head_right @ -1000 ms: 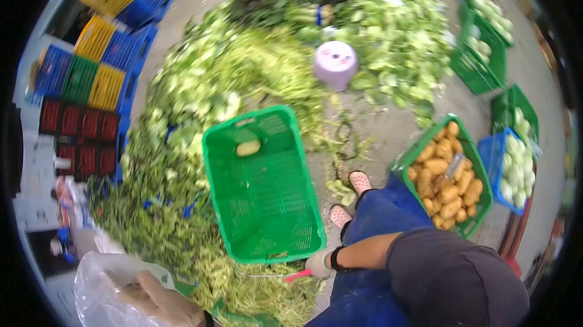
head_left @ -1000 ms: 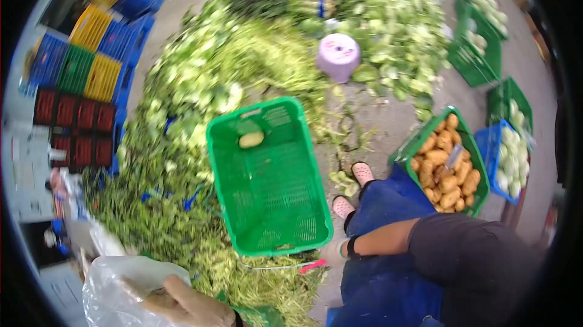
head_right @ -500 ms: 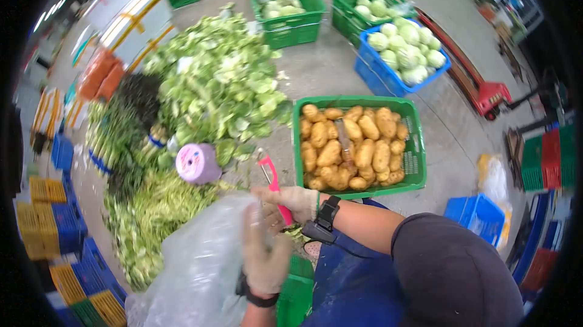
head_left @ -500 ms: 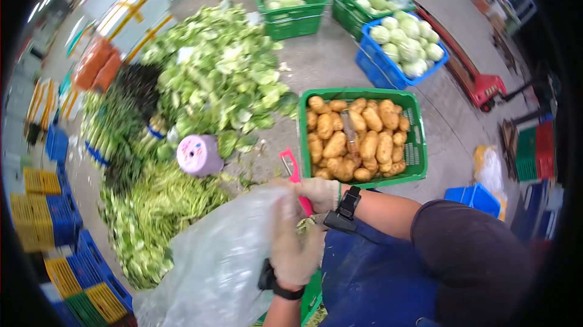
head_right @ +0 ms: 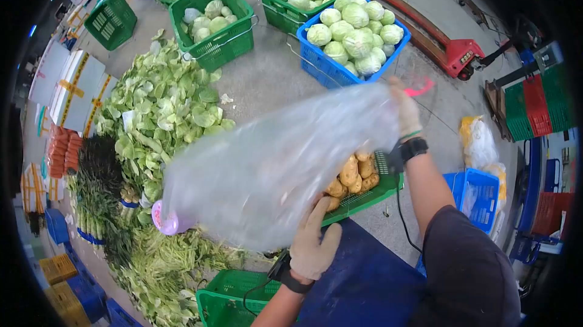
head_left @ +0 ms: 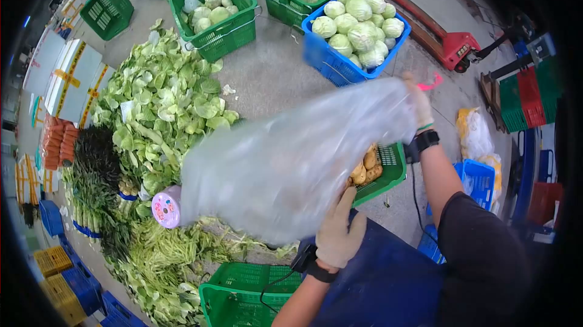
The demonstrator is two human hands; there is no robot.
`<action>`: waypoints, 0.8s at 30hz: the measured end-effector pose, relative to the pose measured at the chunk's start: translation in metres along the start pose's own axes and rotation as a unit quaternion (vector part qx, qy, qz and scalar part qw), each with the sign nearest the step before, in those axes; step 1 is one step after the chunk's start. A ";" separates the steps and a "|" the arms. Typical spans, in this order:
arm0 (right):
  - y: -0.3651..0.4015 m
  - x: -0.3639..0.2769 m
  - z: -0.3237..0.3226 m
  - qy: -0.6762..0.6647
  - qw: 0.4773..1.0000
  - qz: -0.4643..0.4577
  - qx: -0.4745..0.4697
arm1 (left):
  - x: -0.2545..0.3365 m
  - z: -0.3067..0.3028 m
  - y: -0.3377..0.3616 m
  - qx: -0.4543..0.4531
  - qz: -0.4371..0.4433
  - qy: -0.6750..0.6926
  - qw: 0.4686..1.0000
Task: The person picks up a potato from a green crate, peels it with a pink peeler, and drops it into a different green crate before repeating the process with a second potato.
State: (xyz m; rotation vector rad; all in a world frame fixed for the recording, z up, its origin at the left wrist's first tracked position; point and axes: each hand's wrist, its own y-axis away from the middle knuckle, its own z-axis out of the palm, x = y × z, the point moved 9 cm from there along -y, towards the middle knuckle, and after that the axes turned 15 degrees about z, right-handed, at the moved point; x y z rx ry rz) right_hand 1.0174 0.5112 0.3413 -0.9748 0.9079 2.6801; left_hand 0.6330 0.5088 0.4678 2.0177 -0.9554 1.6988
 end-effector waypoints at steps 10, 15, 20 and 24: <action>0.035 -0.008 -0.169 0.729 0.443 0.048 0.519 | -0.165 -0.064 0.241 0.310 -0.435 0.037 0.845; 0.076 0.104 -0.227 0.790 0.335 0.204 0.471 | -0.197 -0.062 0.434 0.387 -0.582 -0.059 0.713; 0.093 0.263 -0.158 0.311 0.835 0.196 0.409 | -0.197 -0.041 0.532 0.317 -0.747 -0.114 0.573; 0.078 0.352 -0.028 0.519 0.793 0.263 0.180 | -0.229 -0.026 0.605 0.326 -0.769 -0.176 0.521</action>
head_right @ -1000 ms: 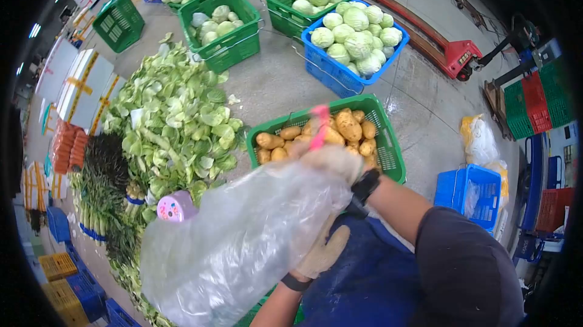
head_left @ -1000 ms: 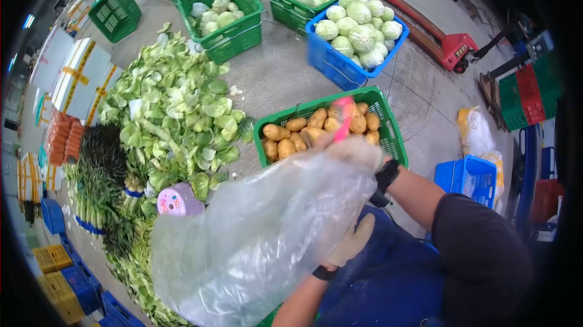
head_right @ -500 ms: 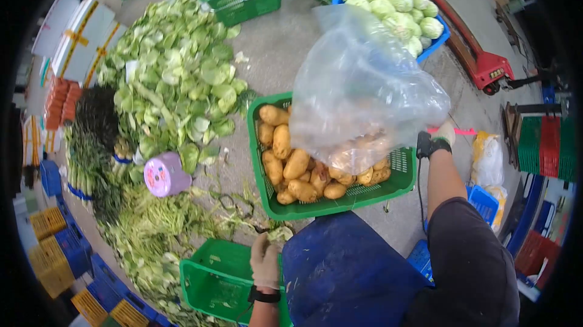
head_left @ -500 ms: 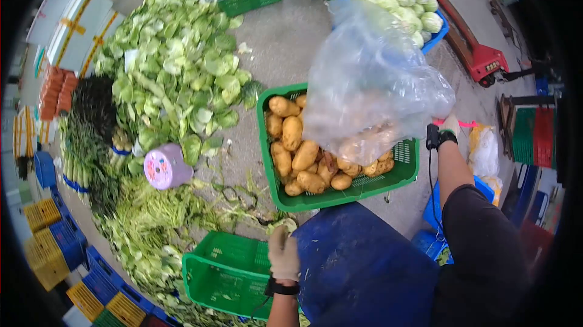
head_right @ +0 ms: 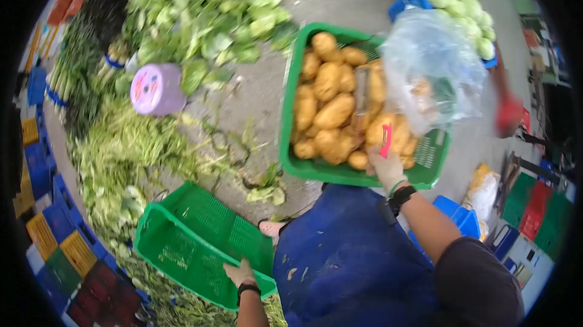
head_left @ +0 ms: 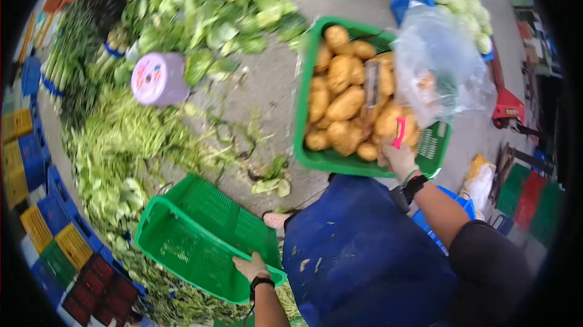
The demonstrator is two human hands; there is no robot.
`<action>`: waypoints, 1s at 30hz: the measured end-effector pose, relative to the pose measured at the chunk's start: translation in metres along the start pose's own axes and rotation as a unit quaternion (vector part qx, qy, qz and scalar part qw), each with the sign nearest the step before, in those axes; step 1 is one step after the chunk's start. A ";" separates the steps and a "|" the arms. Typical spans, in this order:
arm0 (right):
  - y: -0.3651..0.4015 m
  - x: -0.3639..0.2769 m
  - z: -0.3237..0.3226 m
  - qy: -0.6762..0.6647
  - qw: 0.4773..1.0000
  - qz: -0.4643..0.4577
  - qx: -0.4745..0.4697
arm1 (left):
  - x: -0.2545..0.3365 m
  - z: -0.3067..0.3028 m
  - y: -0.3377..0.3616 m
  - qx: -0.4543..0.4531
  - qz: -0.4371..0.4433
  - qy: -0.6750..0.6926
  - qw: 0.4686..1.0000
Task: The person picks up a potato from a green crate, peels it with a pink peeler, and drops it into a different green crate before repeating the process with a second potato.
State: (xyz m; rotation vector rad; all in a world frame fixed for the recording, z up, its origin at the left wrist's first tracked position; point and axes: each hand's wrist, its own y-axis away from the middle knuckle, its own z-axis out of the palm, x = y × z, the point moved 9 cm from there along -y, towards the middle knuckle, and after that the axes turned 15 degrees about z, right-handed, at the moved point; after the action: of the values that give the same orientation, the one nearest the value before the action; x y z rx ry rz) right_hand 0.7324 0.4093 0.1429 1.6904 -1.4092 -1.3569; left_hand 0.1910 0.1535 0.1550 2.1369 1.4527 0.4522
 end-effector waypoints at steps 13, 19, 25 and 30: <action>-0.154 0.039 0.082 -0.072 0.974 -0.115 -0.180 | -0.179 0.146 -0.063 -0.073 0.089 0.231 0.966; -0.146 0.039 0.119 -0.076 0.865 -0.128 -0.480 | -0.150 0.124 -0.062 -0.038 0.061 0.231 0.970; -0.210 0.039 0.096 -0.043 0.926 -0.156 -0.340 | -0.152 0.104 -0.045 0.019 0.040 0.226 0.973; -0.246 0.037 0.093 0.032 0.956 -0.192 -0.219 | -0.156 0.103 -0.040 0.064 0.040 0.273 0.959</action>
State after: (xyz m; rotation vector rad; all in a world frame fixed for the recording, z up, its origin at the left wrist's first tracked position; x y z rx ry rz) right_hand 0.7384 0.4657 -0.1170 1.7293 -0.6866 -1.6546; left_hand 0.1586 -0.0027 0.0496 2.2861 1.7218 1.0739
